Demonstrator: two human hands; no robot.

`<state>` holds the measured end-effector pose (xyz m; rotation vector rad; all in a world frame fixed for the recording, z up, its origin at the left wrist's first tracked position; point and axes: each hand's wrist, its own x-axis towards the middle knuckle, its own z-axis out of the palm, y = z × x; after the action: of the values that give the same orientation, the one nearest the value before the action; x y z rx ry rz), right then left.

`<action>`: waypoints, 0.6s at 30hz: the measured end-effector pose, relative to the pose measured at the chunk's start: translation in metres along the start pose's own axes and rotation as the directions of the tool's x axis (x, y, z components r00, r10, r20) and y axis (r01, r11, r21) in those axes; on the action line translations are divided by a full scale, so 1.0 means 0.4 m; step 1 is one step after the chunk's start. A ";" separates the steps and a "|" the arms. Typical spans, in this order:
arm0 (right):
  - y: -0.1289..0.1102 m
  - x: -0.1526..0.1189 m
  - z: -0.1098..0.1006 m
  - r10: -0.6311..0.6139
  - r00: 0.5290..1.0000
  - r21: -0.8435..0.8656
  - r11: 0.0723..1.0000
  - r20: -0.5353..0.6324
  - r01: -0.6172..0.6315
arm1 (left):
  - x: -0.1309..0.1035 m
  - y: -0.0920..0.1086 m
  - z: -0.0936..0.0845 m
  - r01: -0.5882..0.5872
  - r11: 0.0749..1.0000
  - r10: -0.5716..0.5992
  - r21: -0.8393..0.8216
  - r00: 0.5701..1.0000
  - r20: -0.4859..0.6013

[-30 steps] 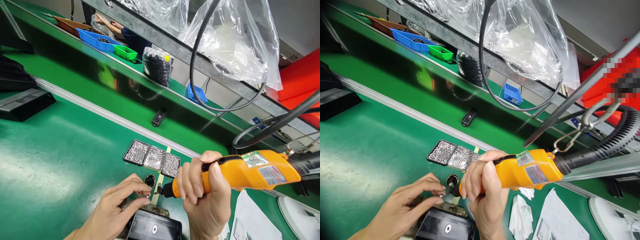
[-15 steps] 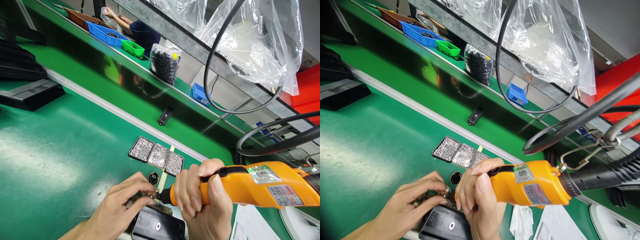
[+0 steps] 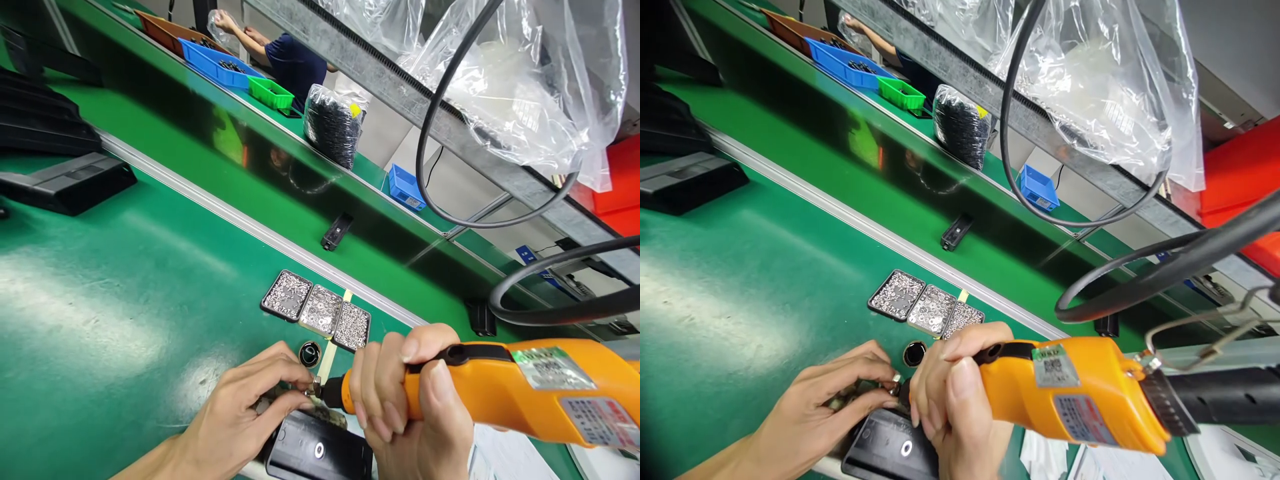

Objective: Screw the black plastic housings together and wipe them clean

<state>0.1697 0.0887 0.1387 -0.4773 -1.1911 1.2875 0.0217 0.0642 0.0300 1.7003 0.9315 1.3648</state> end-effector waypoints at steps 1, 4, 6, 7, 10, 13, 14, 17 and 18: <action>-0.001 -0.003 -0.002 0.018 1.000 -0.010 1.000 0.025 -0.018 | -0.002 -0.001 0.001 0.005 1.000 -0.005 0.005 1.000 -0.003; 0.003 -0.008 -0.005 0.038 0.997 -0.019 0.999 0.069 -0.037 | -0.006 -0.002 0.005 0.072 0.997 -0.071 0.025 0.997 -0.028; 0.009 -0.007 -0.003 0.036 0.997 -0.020 0.999 0.062 -0.034 | -0.011 -0.004 0.008 0.132 0.990 -0.129 0.053 0.990 -0.064; 0.012 -0.006 -0.001 0.032 0.998 -0.020 0.999 0.048 -0.031 | -0.013 -0.004 0.010 0.152 0.986 -0.146 0.067 0.985 -0.087; 0.018 -0.002 0.006 0.027 1.000 -0.025 0.999 0.001 -0.027 | -0.022 -0.007 0.015 0.176 0.980 -0.162 0.089 0.976 -0.145; 0.022 0.003 0.009 0.036 0.999 -0.025 0.999 -0.023 -0.036 | -0.027 -0.010 0.016 0.186 0.978 -0.170 0.096 0.974 -0.148; 0.023 0.005 0.010 0.039 0.999 -0.021 0.999 -0.026 -0.039 | -0.027 -0.010 0.015 0.195 0.976 -0.181 0.095 0.974 -0.138; 0.026 0.007 0.009 0.035 0.999 -0.010 0.999 -0.033 -0.035 | -0.022 -0.007 0.011 0.241 0.968 -0.234 0.071 0.968 -0.087; 0.026 0.007 0.008 0.033 0.999 -0.010 0.999 -0.032 -0.033 | -0.021 -0.006 0.010 0.257 0.965 -0.253 0.054 0.965 -0.074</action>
<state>0.1614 0.0934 0.1323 -0.5246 -1.1683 1.2978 0.0241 0.0574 0.0236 1.5260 1.1983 1.2371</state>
